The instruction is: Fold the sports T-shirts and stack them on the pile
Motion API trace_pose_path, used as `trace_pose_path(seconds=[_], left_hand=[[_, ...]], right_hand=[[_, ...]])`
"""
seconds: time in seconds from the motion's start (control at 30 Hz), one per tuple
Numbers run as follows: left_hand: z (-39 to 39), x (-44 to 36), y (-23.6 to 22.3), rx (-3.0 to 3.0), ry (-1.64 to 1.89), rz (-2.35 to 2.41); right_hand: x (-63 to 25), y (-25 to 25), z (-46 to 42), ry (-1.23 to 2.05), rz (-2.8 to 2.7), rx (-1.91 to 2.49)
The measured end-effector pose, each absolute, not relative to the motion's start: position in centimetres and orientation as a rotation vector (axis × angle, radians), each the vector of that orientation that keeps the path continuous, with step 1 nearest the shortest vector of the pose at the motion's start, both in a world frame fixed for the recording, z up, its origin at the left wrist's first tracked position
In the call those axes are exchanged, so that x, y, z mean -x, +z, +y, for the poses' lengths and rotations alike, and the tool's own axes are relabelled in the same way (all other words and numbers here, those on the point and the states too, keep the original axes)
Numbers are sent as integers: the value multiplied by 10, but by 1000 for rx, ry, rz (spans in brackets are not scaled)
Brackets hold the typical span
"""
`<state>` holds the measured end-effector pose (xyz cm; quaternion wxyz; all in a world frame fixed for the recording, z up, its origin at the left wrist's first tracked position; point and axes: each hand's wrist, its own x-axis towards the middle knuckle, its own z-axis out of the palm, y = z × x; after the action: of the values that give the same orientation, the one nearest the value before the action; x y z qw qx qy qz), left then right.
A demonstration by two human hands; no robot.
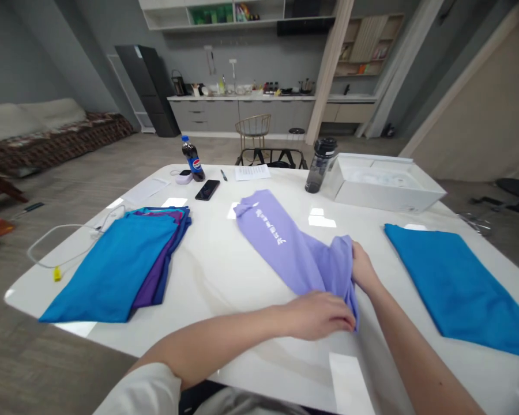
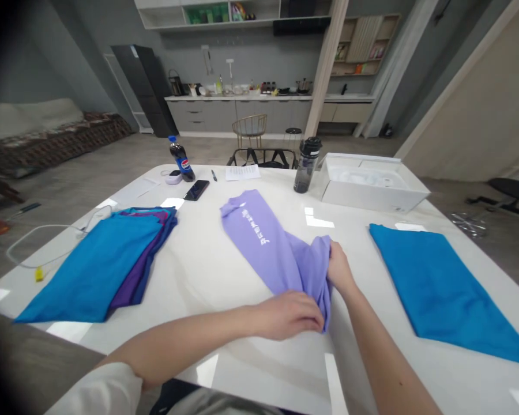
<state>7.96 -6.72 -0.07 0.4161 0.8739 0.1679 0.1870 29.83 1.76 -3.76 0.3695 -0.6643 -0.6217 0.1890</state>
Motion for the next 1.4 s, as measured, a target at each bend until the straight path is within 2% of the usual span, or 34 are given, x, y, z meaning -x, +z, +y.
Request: trace_pose_path(seconds=[0.17, 0.37, 0.47, 0.63, 0.77, 0.9, 1.0, 1.13, 1.2, 1.33, 1.4], left_hand=[[-83, -87, -18, -2062, 351, 278], [-39, -81, -21, -2045, 716, 894], [-3, -91, -27, -2154, 805, 1001], [39, -104, -51, -2418, 494, 1171], [38, -79, -70, -2485, 358, 1323], [32, -33, -67, -2459, 312, 1392], [38, -19, -53, -2408, 435, 1493], [57, -49, -42, -2433, 669, 1571], [70, -72, -45, -2466, 669, 1566], [94, -103, -61, -2379, 624, 1622], [104, -108, -66, -2247, 713, 1609]], right_hand=[[-332, -31, -31, 674, -1746, 1722], [-311, -8, -72, 982, -2065, 1628], [-270, -2, -93, 1047, -2188, 1561], [-202, 10, -122, 1093, -2407, 1222], [-191, 27, -125, 1454, -2400, 961], [-215, 25, -102, 1774, -2134, 953], [-237, 1, -63, 1572, -1943, 1197], [-253, -41, 3, 732, -1815, 1667], [-256, -55, 33, 459, -1803, 1817], [-260, -72, 68, 251, -1797, 1958], [-262, -77, 74, 224, -1751, 1994]])
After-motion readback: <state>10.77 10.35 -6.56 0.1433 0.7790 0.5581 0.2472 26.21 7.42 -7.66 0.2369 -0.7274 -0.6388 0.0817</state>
